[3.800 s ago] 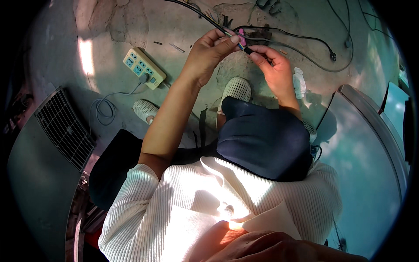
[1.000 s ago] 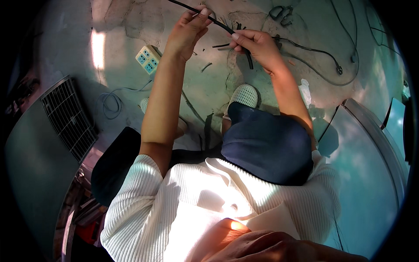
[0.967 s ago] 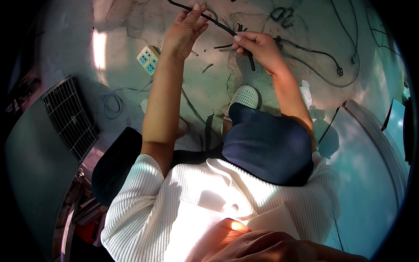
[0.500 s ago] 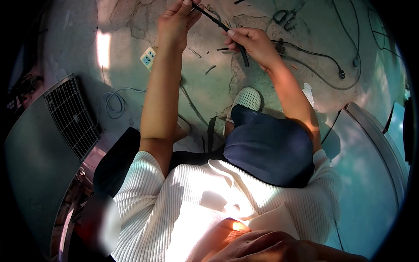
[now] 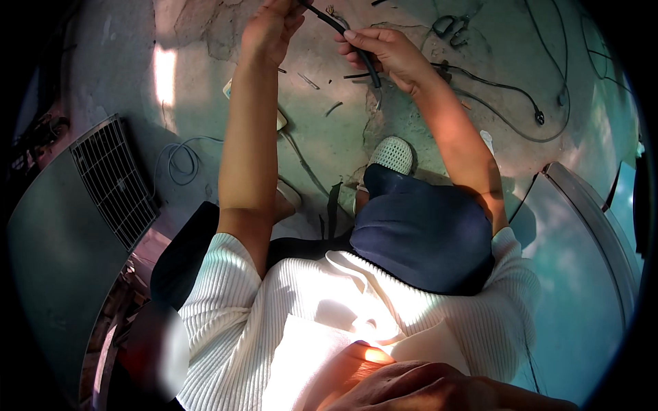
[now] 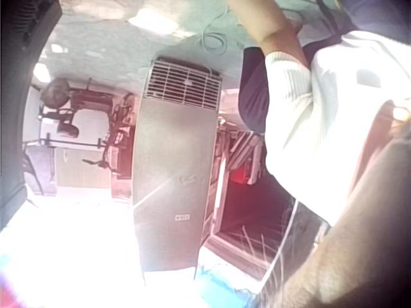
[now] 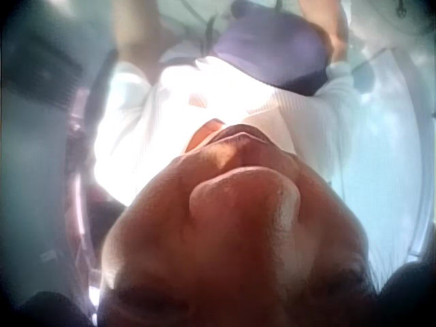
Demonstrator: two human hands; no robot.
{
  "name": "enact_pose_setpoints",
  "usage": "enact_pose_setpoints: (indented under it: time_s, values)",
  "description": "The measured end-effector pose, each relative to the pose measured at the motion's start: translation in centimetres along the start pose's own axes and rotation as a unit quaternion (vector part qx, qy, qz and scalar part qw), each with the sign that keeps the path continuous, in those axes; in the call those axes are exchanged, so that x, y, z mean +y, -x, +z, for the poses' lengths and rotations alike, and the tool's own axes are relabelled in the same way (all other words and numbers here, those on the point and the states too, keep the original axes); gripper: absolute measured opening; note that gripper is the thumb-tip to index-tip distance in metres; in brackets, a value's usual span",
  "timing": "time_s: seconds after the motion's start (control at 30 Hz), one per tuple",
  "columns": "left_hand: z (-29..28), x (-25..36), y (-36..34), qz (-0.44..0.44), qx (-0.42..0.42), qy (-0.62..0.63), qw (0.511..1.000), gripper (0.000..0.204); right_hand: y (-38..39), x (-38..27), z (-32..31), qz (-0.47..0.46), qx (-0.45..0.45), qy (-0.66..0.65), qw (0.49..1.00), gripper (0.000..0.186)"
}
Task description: The person strips the insulation from electric wires using scissors and twists the exposed copper strands together by hand.
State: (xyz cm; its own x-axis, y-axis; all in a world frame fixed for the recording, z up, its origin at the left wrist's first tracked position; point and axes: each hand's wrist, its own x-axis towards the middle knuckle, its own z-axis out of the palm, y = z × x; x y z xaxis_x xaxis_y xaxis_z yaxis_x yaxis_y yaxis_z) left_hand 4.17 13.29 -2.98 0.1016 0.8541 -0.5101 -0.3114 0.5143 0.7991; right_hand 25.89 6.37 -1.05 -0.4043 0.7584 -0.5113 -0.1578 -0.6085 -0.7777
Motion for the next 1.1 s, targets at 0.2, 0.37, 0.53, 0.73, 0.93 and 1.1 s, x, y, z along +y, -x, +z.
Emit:
enact_pose_setpoints:
  time_s: [0.2, 0.37, 0.53, 0.73, 0.93, 1.1]
  values:
    - [0.4, 2.2, 0.6, -0.033, 0.009, 0.049, 0.998, 0.027, -0.7, -1.0, 0.6, 0.016, 0.001, -0.003, 1.000, 0.033]
    - [-1.1, 1.4, 0.1, 0.014, 0.011, 0.020, 1.000, 0.020, -0.5, -0.9, 0.2, 0.053, -0.016, -0.045, 0.997, 0.032]
    - [-0.8, 0.6, 0.0, 0.029, 0.068, -0.004, 0.997, 0.017, 0.0, -0.5, 1.6, 0.084, -0.043, -0.121, 0.988, 0.033]
    - [-1.1, -0.6, -1.2, 0.024, 0.008, 0.045, 0.999, 0.012, -2.7, -0.3, 1.9, 0.017, -0.023, -0.139, 0.990, 0.032]
    - [-0.3, 1.6, 0.0, -0.004, -0.024, 0.016, 1.000, 0.011, -4.3, -1.3, 1.4, -0.006, -0.058, -0.144, 0.988, 0.038]
    - [-1.8, 0.2, -1.0, -0.006, -0.020, 0.040, 0.999, 0.012, 0.9, -0.6, -0.5, 0.101, -0.083, -0.189, 0.973, 0.043]
